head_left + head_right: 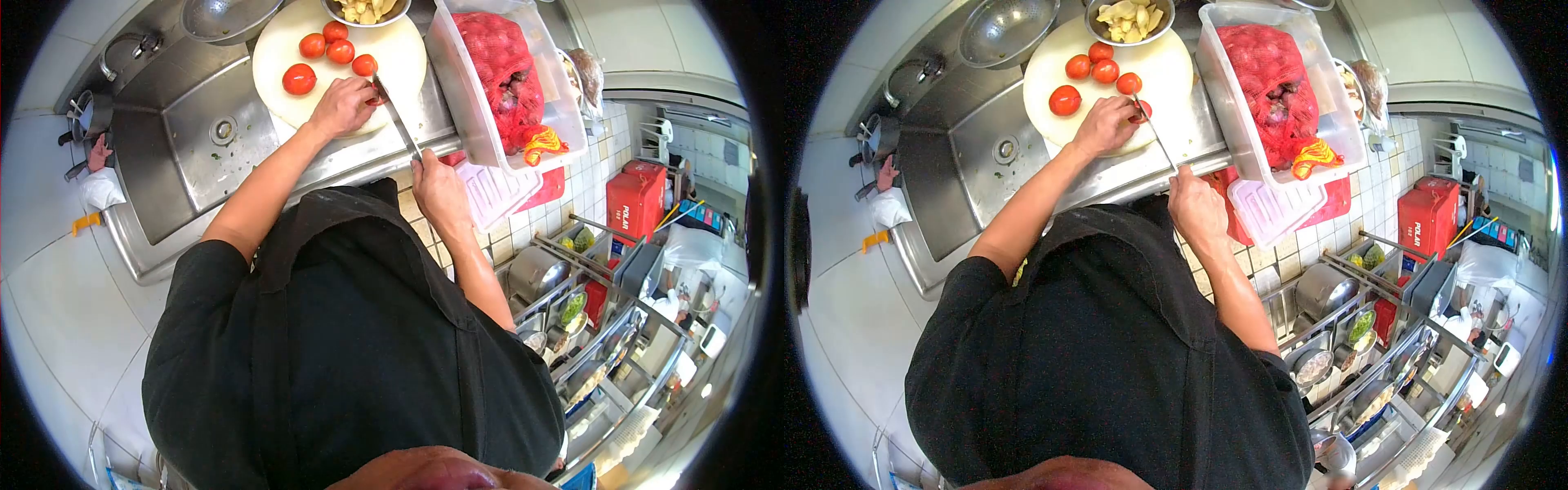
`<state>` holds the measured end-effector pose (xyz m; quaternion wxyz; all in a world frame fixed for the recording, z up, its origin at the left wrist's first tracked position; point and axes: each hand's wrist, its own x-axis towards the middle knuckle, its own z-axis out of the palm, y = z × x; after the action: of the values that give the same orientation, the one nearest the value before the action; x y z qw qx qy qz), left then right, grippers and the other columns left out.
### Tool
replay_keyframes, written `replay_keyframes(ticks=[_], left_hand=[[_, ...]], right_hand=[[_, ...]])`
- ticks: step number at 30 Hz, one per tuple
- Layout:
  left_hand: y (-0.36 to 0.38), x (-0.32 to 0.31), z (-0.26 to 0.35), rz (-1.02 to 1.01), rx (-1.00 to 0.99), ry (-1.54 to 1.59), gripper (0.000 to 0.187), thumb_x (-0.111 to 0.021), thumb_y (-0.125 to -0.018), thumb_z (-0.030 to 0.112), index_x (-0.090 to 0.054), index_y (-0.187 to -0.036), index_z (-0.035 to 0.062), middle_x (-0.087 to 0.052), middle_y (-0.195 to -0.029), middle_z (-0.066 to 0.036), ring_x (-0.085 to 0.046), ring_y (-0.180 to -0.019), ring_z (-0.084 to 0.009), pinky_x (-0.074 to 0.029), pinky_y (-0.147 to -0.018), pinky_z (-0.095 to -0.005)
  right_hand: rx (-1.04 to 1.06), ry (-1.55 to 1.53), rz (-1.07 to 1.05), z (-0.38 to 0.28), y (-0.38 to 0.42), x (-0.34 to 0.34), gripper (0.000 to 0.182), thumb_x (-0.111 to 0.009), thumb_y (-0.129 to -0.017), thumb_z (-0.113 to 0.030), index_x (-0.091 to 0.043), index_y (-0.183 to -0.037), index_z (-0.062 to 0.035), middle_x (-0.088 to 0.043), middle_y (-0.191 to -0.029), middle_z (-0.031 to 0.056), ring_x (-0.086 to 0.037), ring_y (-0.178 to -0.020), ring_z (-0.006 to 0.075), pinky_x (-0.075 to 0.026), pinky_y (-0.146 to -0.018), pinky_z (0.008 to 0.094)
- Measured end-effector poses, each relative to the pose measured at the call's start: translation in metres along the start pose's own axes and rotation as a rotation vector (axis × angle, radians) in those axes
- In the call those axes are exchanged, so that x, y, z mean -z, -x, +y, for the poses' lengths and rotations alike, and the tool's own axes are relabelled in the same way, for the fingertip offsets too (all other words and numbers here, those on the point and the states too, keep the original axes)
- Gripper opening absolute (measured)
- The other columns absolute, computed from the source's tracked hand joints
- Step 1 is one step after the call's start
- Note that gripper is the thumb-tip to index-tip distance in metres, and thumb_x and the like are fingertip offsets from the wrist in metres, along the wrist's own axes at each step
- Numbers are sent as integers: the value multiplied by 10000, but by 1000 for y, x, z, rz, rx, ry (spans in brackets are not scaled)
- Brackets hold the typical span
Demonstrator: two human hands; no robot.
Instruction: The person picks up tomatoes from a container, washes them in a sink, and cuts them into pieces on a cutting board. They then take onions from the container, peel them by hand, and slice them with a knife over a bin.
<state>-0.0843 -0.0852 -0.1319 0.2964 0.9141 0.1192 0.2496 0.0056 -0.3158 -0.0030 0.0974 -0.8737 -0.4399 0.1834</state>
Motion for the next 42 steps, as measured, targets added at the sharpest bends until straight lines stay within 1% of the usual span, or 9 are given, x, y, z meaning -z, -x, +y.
replay_keyframes(ticks=[3,12,26,30,33,34,37,38,42], left_hand=[[0,-2,1,-8,18,-3,220,-755,-790,132,-699,-994,71,-649,-1036,-96,-626,-987,-286,-466,-861,-401],[3,-2,-2,55,-12,35,176,-751,-807,127,-705,-969,75,-677,-978,-77,-646,-950,-270,-462,-856,-391],[11,-1,1,140,-44,31,159,-767,-773,113,-694,-907,69,-650,-896,-66,-633,-907,-271,-452,-854,-382],[14,1,1,110,-25,-9,152,-765,-776,118,-686,-899,74,-647,-923,-55,-617,-953,-256,-441,-888,-403],[21,11,3,85,22,-43,209,-771,-774,162,-673,-939,78,-634,-1012,-73,-587,-1035,-271,-424,-934,-433],[24,9,1,98,56,-21,245,-776,-771,194,-669,-960,81,-626,-1052,-80,-574,-1066,-279,-415,-955,-446],[27,-6,2,133,128,16,459,-795,-759,270,-640,-1146,77,-569,-1234,-145,-513,-1212,-347,-388,-1046,-479],[23,-9,4,136,119,18,496,-799,-757,279,-636,-1180,77,-565,-1246,-155,-506,-1228,-356,-383,-1061,-483],[5,-20,16,105,87,5,565,-796,-785,323,-645,-1278,91,-571,-1265,-153,-524,-1206,-360,-400,-1051,-476]], right_hand=[[-3,-53,14,-1,4,3,227,-552,-1002,-219,-551,-965,6,-645,-748,302,-645,-779,502,-482,-695,603],[117,26,67,11,-34,-33,202,-517,-987,-186,-578,-943,1,-671,-741,280,-688,-735,464,-544,-682,572],[15,9,-89,-5,-10,-11,236,-484,-1009,-213,-566,-964,3,-680,-769,290,-691,-763,473,-543,-720,585],[131,48,-27,2,-39,-30,243,-493,-1003,-216,-587,-997,8,-692,-846,299,-695,-780,455,-541,-714,571],[91,-164,-83,27,-44,-21,273,-524,-989,-228,-607,-1040,27,-680,-880,322,-688,-804,458,-533,-715,557],[40,-302,-83,32,-37,-14,292,-561,-996,-255,-611,-1039,29,-673,-741,242,-685,-643,379,-523,-589,486],[-364,-805,-207,52,-27,-11,274,-578,-1014,-267,-590,-977,4,-596,-620,113,-598,-478,242,-468,-459,393],[-351,-916,-199,66,-27,-20,256,-584,-1028,-275,-568,-921,-43,-504,-581,20,-488,-414,132,-411,-390,322],[-408,-1148,-421,88,-31,-64,218,-574,-1036,-269,-561,-911,-91,-496,-592,6,-473,-407,133,-452,-397,315]])
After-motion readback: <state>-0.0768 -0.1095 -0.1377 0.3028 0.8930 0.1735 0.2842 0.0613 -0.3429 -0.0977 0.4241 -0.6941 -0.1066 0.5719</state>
